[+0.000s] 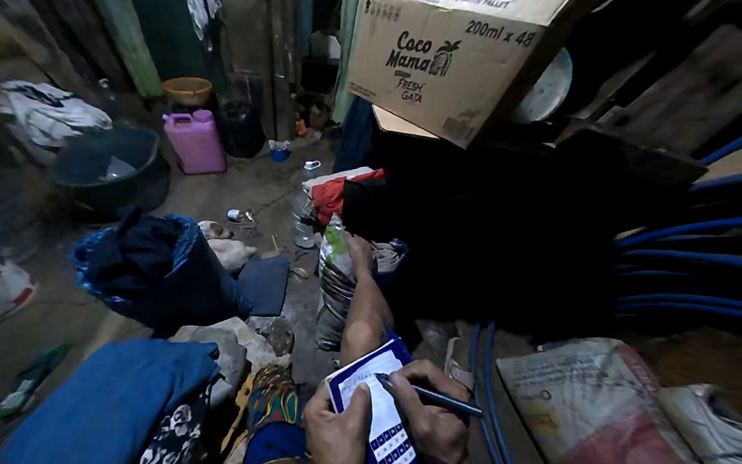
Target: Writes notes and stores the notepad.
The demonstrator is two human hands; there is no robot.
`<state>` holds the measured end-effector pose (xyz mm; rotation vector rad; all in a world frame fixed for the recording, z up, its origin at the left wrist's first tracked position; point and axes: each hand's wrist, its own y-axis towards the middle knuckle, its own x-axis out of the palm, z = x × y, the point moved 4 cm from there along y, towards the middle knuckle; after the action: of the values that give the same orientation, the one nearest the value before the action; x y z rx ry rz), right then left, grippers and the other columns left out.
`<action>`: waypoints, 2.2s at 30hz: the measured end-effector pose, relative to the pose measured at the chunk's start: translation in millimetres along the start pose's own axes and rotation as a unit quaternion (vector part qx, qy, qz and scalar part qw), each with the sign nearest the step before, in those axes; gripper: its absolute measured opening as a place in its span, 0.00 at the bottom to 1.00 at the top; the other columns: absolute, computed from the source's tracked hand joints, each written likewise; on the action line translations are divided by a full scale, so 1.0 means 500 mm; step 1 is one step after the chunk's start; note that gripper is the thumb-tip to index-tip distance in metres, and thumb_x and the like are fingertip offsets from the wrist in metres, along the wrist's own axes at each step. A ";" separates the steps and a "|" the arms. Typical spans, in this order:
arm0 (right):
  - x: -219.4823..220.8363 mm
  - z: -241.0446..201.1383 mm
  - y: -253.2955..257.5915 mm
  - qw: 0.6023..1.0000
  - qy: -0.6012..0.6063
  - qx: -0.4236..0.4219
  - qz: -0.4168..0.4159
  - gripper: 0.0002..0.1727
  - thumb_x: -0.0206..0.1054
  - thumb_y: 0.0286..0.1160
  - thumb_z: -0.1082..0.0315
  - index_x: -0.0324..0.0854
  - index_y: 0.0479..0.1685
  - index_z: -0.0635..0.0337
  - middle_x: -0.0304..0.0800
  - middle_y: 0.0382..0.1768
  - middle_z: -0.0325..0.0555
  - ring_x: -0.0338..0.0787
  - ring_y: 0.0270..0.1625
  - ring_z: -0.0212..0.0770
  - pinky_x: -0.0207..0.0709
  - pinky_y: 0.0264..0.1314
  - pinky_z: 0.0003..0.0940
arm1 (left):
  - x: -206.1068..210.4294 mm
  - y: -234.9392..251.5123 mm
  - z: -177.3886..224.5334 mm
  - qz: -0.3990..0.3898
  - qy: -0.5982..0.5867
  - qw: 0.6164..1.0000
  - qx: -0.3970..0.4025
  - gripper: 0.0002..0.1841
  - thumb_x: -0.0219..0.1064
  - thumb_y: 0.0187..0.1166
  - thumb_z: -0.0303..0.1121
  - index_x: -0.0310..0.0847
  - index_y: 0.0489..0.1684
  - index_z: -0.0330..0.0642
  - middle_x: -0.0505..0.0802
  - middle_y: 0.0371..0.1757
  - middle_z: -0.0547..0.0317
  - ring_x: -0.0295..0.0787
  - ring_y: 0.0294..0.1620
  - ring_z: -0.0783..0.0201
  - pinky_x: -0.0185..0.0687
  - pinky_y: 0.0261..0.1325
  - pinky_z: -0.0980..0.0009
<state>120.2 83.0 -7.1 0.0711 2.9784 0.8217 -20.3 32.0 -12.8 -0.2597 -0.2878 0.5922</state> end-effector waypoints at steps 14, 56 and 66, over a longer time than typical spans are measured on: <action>0.000 0.002 0.001 1.000 0.007 0.007 -0.001 0.07 0.75 0.70 0.67 0.87 0.27 0.57 0.89 0.23 0.36 0.85 0.22 0.26 0.82 0.25 0.20 | 0.001 0.002 -0.004 0.000 -0.008 1.000 0.004 0.04 0.75 0.65 0.20 0.91 0.35 0.30 0.95 0.26 0.47 0.94 0.25 0.60 0.94 0.32 0.65; -0.007 -0.003 0.004 0.999 -0.008 0.014 0.032 0.05 0.76 0.67 0.70 0.87 0.27 0.57 0.89 0.25 0.35 0.87 0.26 0.26 0.83 0.29 0.19 | -0.009 -0.003 0.004 0.006 0.002 1.000 0.010 0.04 0.75 0.65 0.19 0.90 0.34 0.31 0.95 0.27 0.48 0.94 0.25 0.60 0.94 0.32 0.65; -0.011 -0.003 0.009 0.997 0.033 0.051 0.053 0.04 0.76 0.67 0.70 0.88 0.28 0.57 0.88 0.22 0.36 0.83 0.19 0.26 0.80 0.22 0.20 | -0.010 -0.001 0.002 0.010 0.016 1.000 0.009 0.04 0.76 0.64 0.21 0.91 0.33 0.32 0.95 0.27 0.49 0.94 0.25 0.60 0.94 0.31 0.65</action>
<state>125.7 85.6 -3.3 0.2119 3.1009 0.6933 -24.5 29.0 -12.9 -0.2554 -0.2502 0.6096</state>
